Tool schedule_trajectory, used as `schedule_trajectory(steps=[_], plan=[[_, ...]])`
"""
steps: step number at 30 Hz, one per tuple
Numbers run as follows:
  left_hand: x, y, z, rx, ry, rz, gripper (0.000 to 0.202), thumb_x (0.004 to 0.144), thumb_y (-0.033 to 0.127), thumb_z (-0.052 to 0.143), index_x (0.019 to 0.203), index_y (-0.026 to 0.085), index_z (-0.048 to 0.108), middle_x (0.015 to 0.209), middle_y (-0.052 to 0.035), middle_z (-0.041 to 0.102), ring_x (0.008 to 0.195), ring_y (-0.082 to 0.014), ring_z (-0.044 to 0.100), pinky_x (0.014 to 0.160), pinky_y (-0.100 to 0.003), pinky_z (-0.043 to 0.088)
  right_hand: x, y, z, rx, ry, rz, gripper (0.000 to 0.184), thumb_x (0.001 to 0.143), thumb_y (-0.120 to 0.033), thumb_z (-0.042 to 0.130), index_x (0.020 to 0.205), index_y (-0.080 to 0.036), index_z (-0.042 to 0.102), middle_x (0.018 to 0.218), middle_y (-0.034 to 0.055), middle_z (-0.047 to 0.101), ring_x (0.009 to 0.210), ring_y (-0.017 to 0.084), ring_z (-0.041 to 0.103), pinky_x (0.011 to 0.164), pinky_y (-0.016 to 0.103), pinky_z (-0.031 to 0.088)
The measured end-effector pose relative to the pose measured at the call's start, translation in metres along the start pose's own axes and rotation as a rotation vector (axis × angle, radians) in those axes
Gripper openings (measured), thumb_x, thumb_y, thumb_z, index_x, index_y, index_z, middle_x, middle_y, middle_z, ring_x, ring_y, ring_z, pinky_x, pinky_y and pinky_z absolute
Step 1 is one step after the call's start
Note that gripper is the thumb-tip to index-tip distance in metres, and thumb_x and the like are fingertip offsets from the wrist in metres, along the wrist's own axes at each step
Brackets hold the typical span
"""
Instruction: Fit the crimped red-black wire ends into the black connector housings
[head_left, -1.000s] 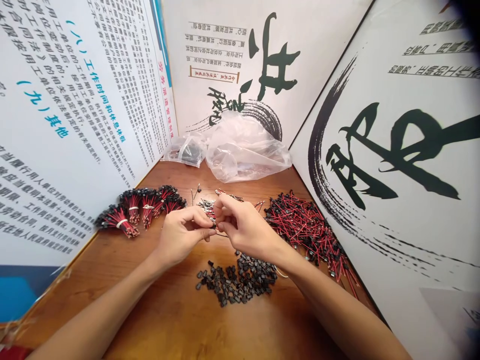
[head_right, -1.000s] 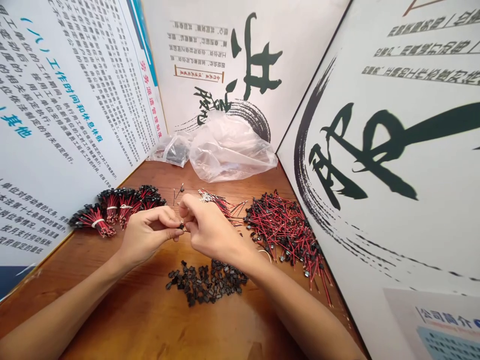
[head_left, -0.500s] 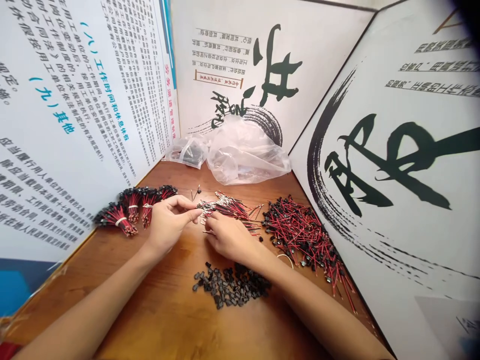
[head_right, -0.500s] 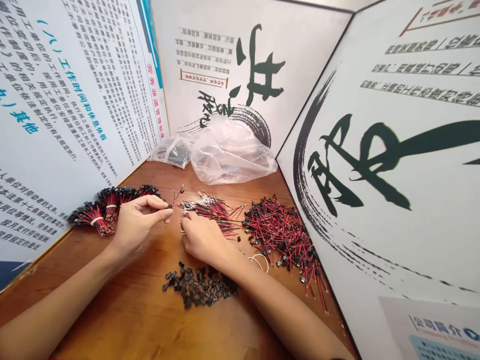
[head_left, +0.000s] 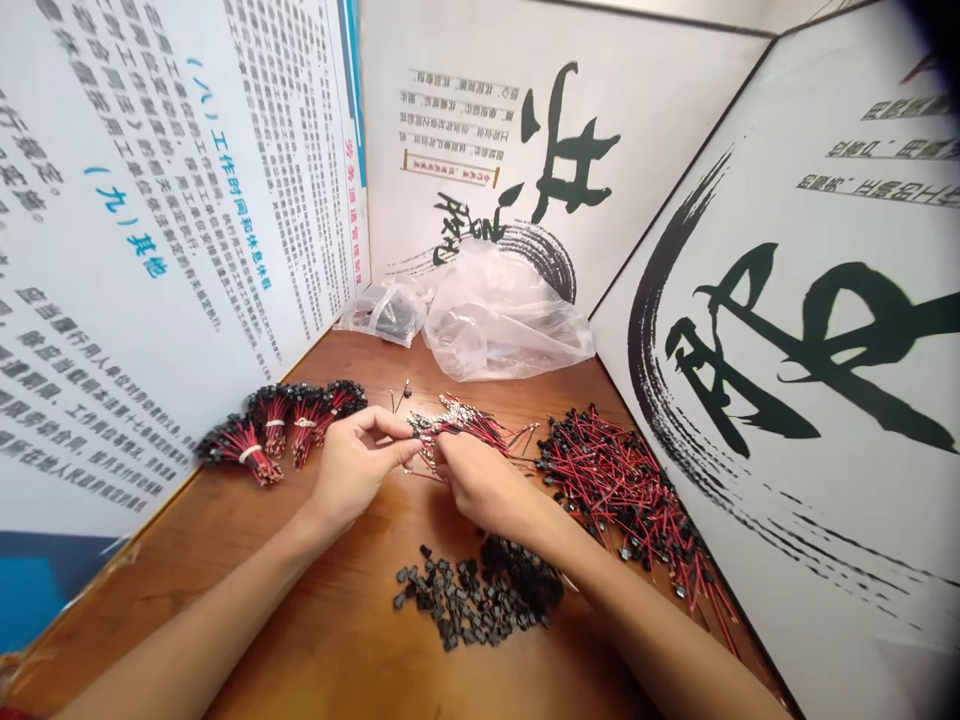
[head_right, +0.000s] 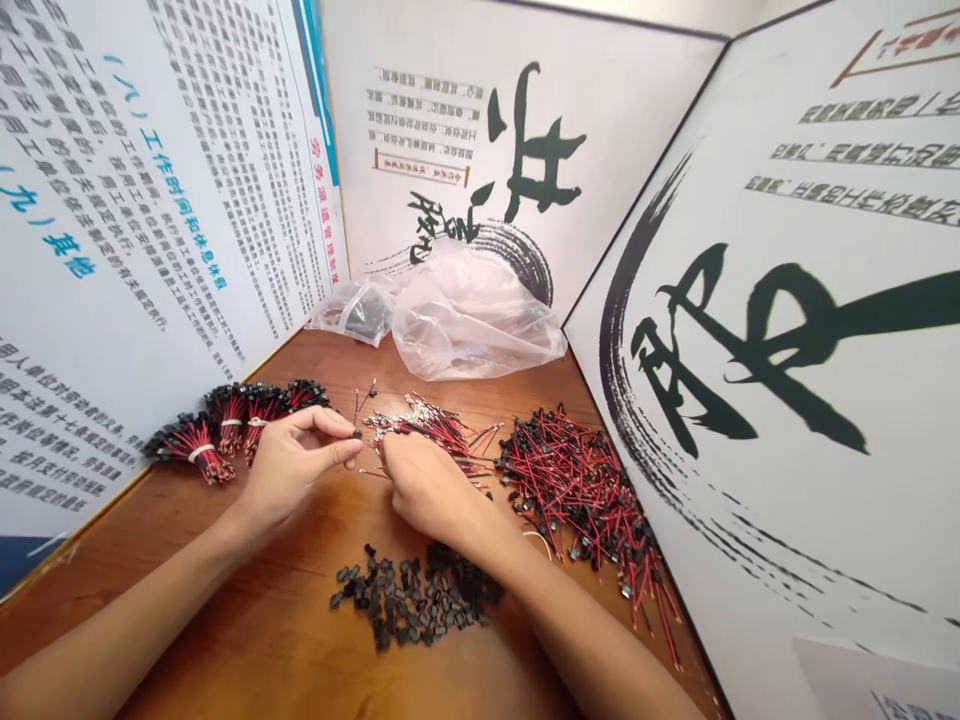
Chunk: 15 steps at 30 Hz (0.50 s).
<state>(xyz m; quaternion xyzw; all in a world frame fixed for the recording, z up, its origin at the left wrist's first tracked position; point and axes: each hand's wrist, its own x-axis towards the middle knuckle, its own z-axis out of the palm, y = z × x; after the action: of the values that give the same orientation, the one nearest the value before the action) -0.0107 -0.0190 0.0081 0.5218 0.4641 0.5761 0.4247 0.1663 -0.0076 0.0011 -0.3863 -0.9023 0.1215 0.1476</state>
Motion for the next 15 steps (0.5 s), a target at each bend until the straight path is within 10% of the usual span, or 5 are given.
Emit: schedule_trajectory(steps=[6,15], plan=[[-0.005,0.005,0.004,-0.095,-0.086,-0.036,0.02,0.062,0.013,0.082,0.064,0.014,0.063,0.066,-0.0004,0.063,0.056,-0.0125,0.061,0.052,-0.024,0.051,-0.004,-0.002,-0.04,0.424,0.161,-0.041,0.015,0.087,-0.005,0.05,0.084,-0.019,0.048,0.075,-0.0013,0.056,0.067,0.013,0.049,0.063,0.024,0.036],[-0.007,0.003,0.006,-0.17,-0.13,-0.041,0.02,0.063,0.012,0.083,0.064,0.013,0.063,0.069,-0.0006,0.063,0.053,-0.0124,0.063,0.051,-0.024,0.053,-0.004,-0.005,-0.035,0.431,0.254,-0.077,0.014,0.088,-0.007,0.051,0.084,-0.02,0.048,0.073,-0.0022,0.056,0.064,0.012,0.05,0.062,0.023,0.036]])
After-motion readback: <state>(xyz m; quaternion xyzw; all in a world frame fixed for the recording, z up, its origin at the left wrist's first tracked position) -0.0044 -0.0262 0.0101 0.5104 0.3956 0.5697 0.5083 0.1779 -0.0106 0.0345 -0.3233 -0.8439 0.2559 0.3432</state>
